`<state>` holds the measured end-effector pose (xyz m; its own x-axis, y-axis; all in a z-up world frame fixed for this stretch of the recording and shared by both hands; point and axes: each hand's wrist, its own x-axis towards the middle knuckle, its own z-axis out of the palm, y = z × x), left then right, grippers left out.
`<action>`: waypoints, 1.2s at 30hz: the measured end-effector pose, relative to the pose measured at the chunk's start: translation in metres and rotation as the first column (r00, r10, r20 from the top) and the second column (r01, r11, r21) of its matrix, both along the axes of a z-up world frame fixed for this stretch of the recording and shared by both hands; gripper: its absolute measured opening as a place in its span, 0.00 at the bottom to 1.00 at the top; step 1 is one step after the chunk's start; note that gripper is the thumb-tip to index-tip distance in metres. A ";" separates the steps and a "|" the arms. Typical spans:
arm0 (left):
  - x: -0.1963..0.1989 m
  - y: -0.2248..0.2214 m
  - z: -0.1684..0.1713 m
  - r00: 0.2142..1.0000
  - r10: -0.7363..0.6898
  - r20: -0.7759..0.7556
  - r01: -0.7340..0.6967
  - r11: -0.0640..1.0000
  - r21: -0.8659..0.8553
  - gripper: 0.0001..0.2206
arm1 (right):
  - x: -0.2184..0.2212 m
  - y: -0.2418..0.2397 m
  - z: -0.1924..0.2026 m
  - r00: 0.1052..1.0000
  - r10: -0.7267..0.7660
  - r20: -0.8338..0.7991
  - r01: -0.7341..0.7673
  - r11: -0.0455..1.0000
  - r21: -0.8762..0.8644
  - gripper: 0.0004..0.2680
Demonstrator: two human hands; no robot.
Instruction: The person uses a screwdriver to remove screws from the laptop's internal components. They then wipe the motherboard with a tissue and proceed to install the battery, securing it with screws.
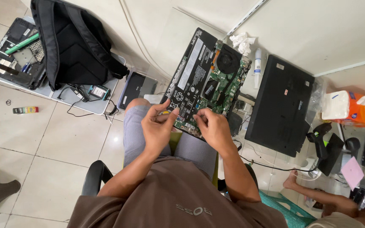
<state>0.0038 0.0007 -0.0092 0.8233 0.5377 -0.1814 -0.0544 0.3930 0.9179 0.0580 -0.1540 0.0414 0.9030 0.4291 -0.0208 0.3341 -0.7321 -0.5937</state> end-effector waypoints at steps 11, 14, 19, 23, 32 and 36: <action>-0.005 0.019 0.003 0.998 -0.056 -0.041 0.070 0.836 0.544 0.21 | 0.000 0.001 -0.001 1.000 -0.002 -0.003 0.001 1.000 -0.025 0.03; -0.007 0.028 0.010 0.991 -0.126 -0.035 0.099 0.545 0.833 0.35 | 0.001 -0.001 -0.001 1.000 0.018 -0.020 -0.019 0.999 -0.031 0.02; -0.012 0.025 0.002 0.975 -0.179 -0.132 0.187 0.344 0.920 0.42 | 0.003 -0.002 0.001 0.999 0.020 -0.050 -0.024 0.997 -0.071 0.02; -0.014 0.023 -0.014 0.986 -0.150 -0.072 0.115 0.303 0.946 0.35 | 0.002 0.000 0.001 0.998 0.036 -0.051 -0.042 0.992 -0.118 0.03; 0.003 0.037 0.015 0.909 -0.383 -0.165 0.198 0.048 0.979 0.26 | -0.010 -0.001 0.011 0.995 -0.063 -0.077 0.066 0.997 0.042 0.04; 0.012 0.047 0.027 0.828 -0.516 -0.222 0.237 -0.037 0.971 0.29 | -0.025 -0.009 0.010 0.995 -0.083 0.062 0.084 0.996 -0.011 0.05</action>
